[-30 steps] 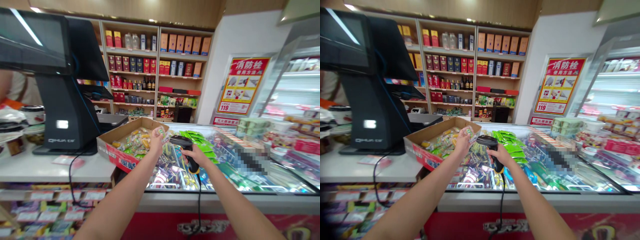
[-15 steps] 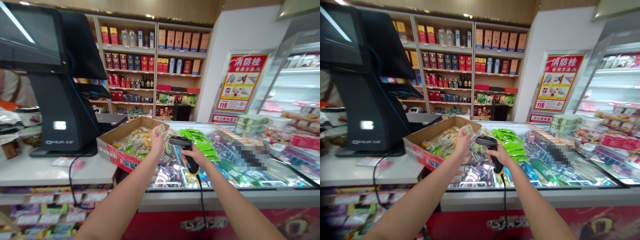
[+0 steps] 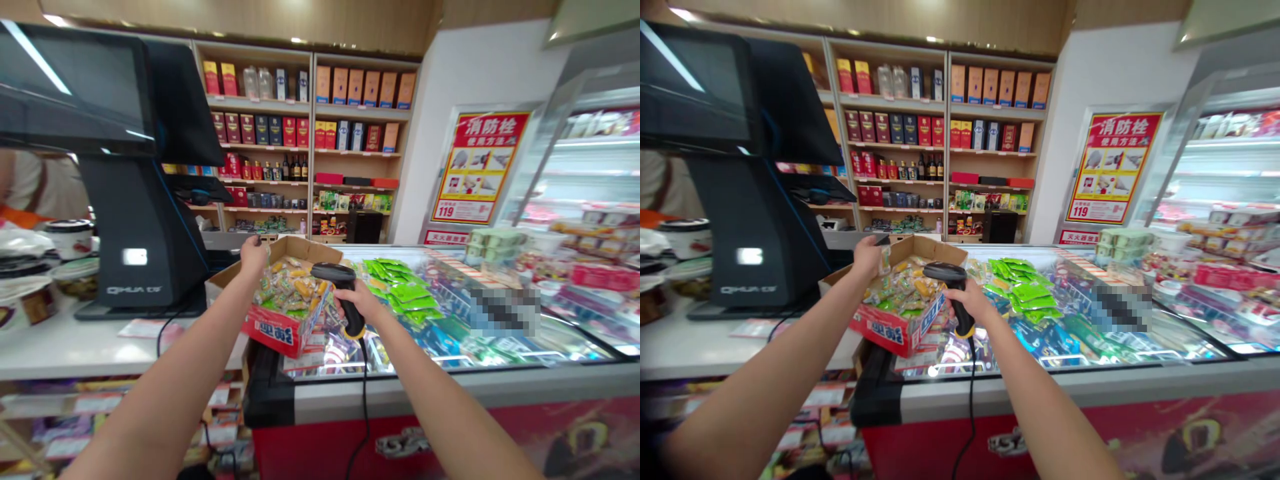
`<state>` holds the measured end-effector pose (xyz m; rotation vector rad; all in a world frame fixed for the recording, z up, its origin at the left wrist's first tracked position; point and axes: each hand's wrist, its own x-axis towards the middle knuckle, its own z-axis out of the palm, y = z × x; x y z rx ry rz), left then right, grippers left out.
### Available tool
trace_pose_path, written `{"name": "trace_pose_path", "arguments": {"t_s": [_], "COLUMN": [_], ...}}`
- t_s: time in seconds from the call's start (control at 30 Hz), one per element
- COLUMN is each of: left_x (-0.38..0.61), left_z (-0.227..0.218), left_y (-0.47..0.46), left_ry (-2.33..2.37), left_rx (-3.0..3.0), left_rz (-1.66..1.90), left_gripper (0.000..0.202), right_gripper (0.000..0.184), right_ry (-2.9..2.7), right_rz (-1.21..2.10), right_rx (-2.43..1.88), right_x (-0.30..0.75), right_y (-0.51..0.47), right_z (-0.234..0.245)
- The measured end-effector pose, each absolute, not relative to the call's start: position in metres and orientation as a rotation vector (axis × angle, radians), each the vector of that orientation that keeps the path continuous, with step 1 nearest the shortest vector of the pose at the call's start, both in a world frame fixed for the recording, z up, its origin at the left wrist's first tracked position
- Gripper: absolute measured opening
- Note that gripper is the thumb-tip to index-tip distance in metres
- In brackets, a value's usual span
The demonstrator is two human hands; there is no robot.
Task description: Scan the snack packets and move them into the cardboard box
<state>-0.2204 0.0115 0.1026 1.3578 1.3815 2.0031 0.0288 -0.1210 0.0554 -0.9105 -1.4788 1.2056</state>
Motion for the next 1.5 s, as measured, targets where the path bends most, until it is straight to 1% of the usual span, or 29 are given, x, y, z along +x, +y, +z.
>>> {"name": "trace_pose_path", "arguments": {"t_s": [0.1,0.17,0.23,0.33,0.43,0.53,0.6,0.67,0.73,0.83,0.9,1.0,1.13,1.17,1.23,1.33,1.4,1.5], "left_x": [-0.223,-0.208,-0.181,-0.125,-0.071,-0.026,-0.002,0.021,0.042,0.075,0.097,0.126,0.145,0.146,0.145,0.136,0.126,0.106], "left_z": [0.110,0.115,0.117,0.109,0.086,0.052,0.028,0.008,-0.005,-0.008,-0.003,0.003,-0.007,-0.011,-0.018,-0.024,-0.029,-0.037], "left_y": [0.005,-0.015,-0.044,-0.088,-0.109,-0.094,-0.075,-0.058,-0.048,-0.044,-0.042,-0.037,-0.032,-0.032,-0.031,-0.027,-0.024,-0.019], "left_ry": [1.461,1.307,1.027,0.642,0.502,0.621,0.773,0.886,0.920,0.882,0.882,0.945,0.959,0.978,1.053,1.141,1.108,0.922], "left_rx": [1.344,1.460,1.582,1.592,1.478,1.316,1.316,1.432,1.596,1.789,1.845,2.007,2.203,2.220,2.275,2.305,2.175,1.807], "left_rz": [2.045,2.165,2.252,2.242,2.130,1.924,1.700,1.473,1.323,1.252,1.241,1.119,0.944,0.924,0.882,0.882,0.973,1.140], "left_gripper": [0.034,0.041,0.044,0.036,0.023,0.012,0.005,0.010,0.013,0.012,0.013,0.015,0.003,0.002,0.009,0.025,0.033,0.040], "right_gripper": [0.026,0.025,0.025,0.026,0.027,0.028,0.029,0.030,0.029,0.029,0.030,0.029,0.029,0.029,0.030,0.030,0.029,0.029], "right_ry": [-1.475,-1.442,-1.377,-1.253,-1.141,-1.041,-0.970,-0.913,-0.887,-0.897,-0.905,-0.909,-0.894,-0.887,-0.873,-0.862,-0.870,-0.889], "right_rz": [1.222,1.226,1.210,1.160,1.113,1.051,1.011,0.976,0.957,0.952,0.930,0.899,0.896,0.898,0.901,0.911,0.924,0.934], "right_rx": [-0.913,-0.902,-0.896,-0.913,-0.958,-1.000,-1.017,-1.027,-1.033,-1.050,-1.061,-1.077,-1.077,-1.074,-1.069,-1.069,-1.070,-1.070], "right_x": [0.020,0.020,0.026,0.045,0.072,0.100,0.116,0.130,0.141,0.157,0.167,0.182,0.198,0.201,0.205,0.207,0.205,0.200], "right_y": [-0.120,-0.120,-0.121,-0.125,-0.133,-0.143,-0.148,-0.152,-0.154,-0.156,-0.158,-0.161,-0.164,-0.164,-0.165,-0.164,-0.163,-0.162], "right_z": [0.058,0.059,0.058,0.052,0.043,0.033,0.026,0.021,0.018,0.018,0.020,0.021,0.017,0.015,0.011,0.006,0.004,0.002]}}
